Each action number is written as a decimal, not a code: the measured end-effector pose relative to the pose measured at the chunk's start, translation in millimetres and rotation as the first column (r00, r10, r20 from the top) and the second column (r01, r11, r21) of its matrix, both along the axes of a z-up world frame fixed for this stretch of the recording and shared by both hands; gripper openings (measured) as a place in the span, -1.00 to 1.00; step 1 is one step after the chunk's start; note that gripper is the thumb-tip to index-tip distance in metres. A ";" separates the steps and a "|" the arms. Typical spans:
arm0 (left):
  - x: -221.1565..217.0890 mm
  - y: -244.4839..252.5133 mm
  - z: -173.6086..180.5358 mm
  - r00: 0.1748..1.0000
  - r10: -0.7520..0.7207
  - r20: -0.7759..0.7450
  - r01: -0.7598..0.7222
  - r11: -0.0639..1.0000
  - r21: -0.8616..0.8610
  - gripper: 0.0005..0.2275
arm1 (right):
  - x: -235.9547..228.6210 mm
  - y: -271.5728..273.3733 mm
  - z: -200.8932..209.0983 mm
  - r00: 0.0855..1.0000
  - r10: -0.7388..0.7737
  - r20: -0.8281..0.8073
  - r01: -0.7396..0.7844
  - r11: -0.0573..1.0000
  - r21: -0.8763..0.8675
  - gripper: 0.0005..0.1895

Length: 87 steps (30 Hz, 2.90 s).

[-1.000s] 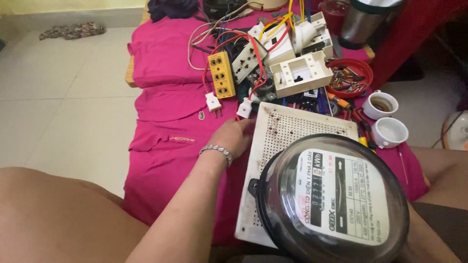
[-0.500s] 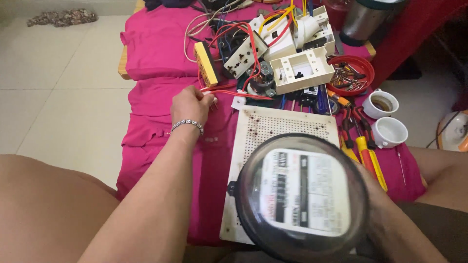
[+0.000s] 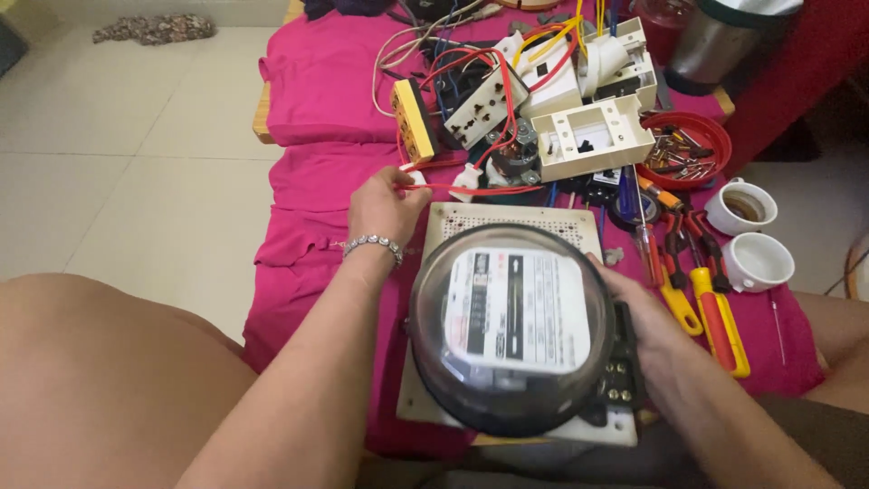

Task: Finalizing the installation of an electrical meter by connecting wires and securing them with a screwdriver.

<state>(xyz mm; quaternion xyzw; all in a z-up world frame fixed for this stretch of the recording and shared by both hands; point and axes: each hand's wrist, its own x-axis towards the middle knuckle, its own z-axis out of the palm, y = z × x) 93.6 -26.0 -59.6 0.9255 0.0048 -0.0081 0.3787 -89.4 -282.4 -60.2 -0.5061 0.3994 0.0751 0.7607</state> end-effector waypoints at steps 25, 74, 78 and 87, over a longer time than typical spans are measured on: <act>-63.8 19.5 -3.4 0.950 -0.153 -0.272 0.230 0.933 0.277 -0.67 | 6.2 9.3 17.5 0.994 0.101 0.039 -0.087 0.957 -0.277 -0.36; -129.1 63.0 79.3 0.769 -0.210 -0.604 0.051 0.961 -0.270 -0.80 | -50.1 -11.1 22.5 0.921 0.247 -0.301 -0.389 0.568 -0.725 -0.55; -136.3 64.9 91.1 0.673 -0.341 -0.656 -0.029 0.874 -0.484 -0.73 | -51.7 6.2 47.4 0.902 0.248 -0.353 -0.431 0.477 -0.766 -0.61; -121.8 64.1 62.9 0.654 -0.415 -0.633 0.015 0.843 -0.537 -0.83 | -50.3 -9.0 40.3 0.917 0.249 -0.311 -0.398 0.608 -0.687 -0.57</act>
